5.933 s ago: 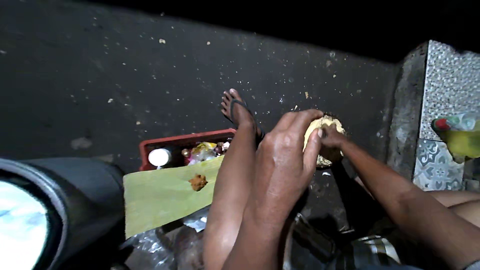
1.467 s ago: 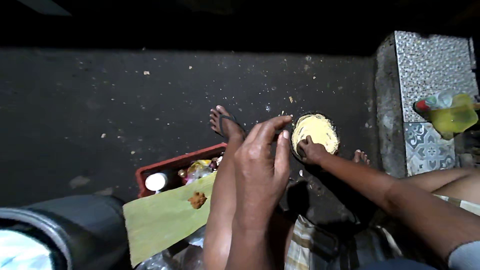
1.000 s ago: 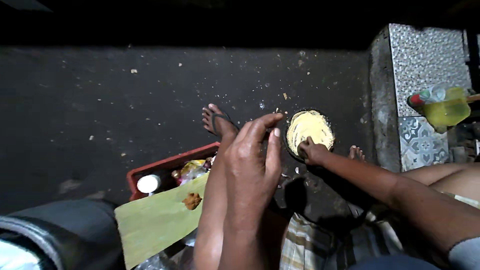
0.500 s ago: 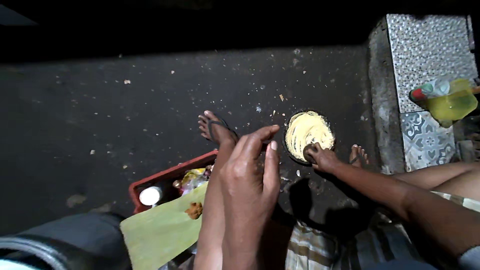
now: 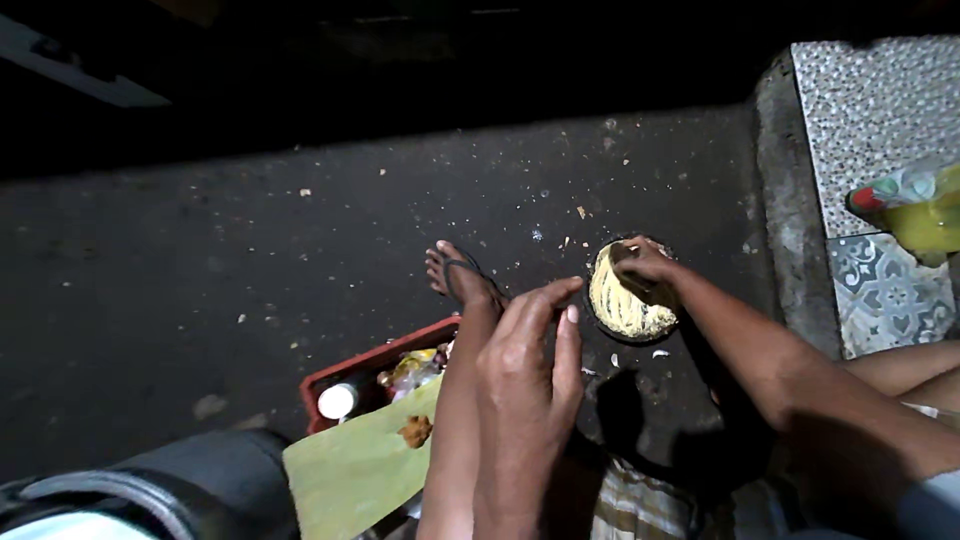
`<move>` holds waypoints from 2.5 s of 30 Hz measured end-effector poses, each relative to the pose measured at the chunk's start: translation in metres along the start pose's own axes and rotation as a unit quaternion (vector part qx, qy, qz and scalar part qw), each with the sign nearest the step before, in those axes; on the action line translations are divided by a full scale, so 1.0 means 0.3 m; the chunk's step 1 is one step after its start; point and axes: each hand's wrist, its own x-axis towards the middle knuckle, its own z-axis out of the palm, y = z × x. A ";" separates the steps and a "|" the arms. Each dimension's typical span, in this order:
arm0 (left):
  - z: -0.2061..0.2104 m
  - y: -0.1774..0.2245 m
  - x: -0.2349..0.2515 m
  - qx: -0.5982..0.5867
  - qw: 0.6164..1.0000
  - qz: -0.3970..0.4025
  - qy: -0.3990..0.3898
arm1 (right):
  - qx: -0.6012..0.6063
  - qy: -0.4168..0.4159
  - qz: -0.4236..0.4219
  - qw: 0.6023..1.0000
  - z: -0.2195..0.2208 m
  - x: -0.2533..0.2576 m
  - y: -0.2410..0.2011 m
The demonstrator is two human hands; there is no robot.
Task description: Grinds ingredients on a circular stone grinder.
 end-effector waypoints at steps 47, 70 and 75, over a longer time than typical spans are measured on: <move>-0.057 -0.041 -0.046 -0.038 0.998 -0.005 0.049 | -0.134 0.083 0.022 0.987 0.202 -0.082 -0.066; -0.066 -0.030 -0.060 -0.069 0.996 -0.004 0.063 | -0.227 0.156 0.039 0.961 0.244 -0.090 -0.080; -0.064 -0.027 -0.070 -0.068 0.996 -0.002 0.063 | -0.370 0.028 -0.049 0.927 0.317 -0.171 -0.038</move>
